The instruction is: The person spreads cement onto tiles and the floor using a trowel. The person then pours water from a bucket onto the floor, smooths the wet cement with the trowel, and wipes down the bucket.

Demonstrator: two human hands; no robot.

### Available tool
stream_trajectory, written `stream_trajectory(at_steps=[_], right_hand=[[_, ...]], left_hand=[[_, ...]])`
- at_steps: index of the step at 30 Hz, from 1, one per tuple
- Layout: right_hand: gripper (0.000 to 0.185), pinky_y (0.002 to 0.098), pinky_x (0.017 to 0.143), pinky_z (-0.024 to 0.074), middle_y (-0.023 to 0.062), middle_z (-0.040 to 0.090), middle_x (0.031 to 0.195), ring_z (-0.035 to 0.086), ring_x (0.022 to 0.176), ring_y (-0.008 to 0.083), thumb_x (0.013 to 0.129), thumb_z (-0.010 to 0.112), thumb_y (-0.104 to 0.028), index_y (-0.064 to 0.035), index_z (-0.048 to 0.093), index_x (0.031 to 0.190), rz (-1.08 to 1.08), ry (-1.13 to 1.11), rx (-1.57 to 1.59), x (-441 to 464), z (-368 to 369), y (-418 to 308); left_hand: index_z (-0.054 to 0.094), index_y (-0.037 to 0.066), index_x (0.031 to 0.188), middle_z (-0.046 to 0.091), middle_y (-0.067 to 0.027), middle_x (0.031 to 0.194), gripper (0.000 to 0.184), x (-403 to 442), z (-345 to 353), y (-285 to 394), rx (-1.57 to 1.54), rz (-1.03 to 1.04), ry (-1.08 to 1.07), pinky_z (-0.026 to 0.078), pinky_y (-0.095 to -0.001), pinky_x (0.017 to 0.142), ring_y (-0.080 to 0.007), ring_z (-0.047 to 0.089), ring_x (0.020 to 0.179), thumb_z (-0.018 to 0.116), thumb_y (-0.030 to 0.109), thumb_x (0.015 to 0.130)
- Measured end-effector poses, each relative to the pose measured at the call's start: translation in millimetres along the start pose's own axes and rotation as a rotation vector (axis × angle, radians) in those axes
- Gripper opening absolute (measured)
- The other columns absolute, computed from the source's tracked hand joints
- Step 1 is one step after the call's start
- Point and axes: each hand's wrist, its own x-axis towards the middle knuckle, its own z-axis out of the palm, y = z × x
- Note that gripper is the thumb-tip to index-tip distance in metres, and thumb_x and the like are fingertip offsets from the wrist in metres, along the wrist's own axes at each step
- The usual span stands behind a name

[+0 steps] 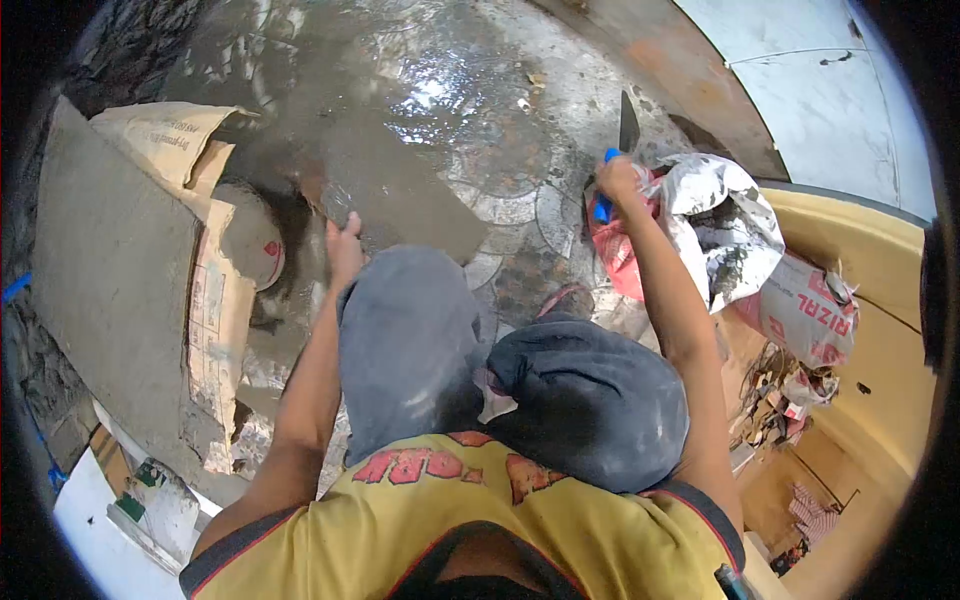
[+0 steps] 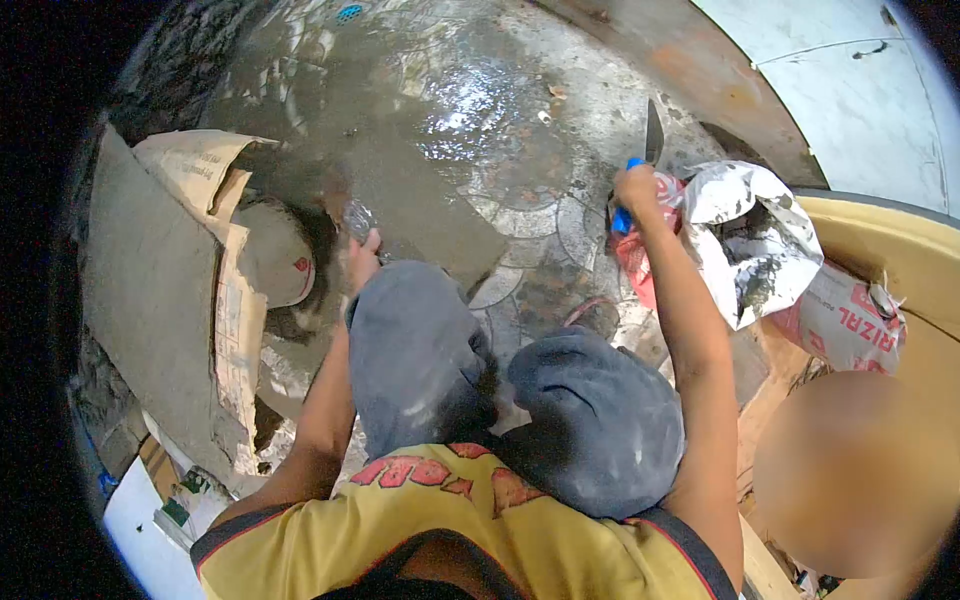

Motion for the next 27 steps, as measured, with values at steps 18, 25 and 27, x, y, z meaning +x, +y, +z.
stream_trajectory(at_steps=[18, 25, 27], right_hand=[[0.037, 0.0468, 0.071, 0.0542, 0.0245, 0.069, 0.088, 0.069, 0.081, 0.0389, 0.083, 0.055, -0.032, 0.0014, 0.07, 0.082, 0.729, 0.236, 0.378, 52.9, 49.3, 41.9], [0.023, 0.0452, 0.069, 0.0548, 0.0154, 0.07, 0.08, 0.07, 0.075, 0.0313, 0.082, 0.057, -0.021, -0.0046, 0.072, 0.075, 0.199, 0.027, -0.148, 66.2, 39.9, 28.8], [0.027, 0.0465, 0.068, 0.0535, 0.017, 0.069, 0.076, 0.069, 0.075, 0.0324, 0.083, 0.056, -0.024, -0.0027, 0.07, 0.074, 0.275, 0.22, 0.046, 77.9, 59.6, -17.9]], left_hand=[[0.041, 0.001, 0.136, 0.054, -0.0127, 0.124, 0.048, 29.5, 29.3, -22.1, -0.094, 0.154, -0.126, 0.045, -0.0373, 0.093, -0.0234, 0.055, 0.108, 0.056, 0.011, 0.091], [0.04, 0.0, 0.136, 0.053, -0.0143, 0.128, 0.05, 40.1, 36.2, -13.4, 0.066, 0.255, -0.092, 0.044, -0.0379, 0.094, -0.0251, 0.055, 0.109, 0.057, 0.012, 0.091], [0.039, -0.001, 0.136, 0.053, -0.0147, 0.127, 0.05, 38.7, 42.9, -9.8, 0.134, 0.273, -0.068, 0.044, -0.0383, 0.094, -0.0254, 0.055, 0.108, 0.057, 0.013, 0.092]])
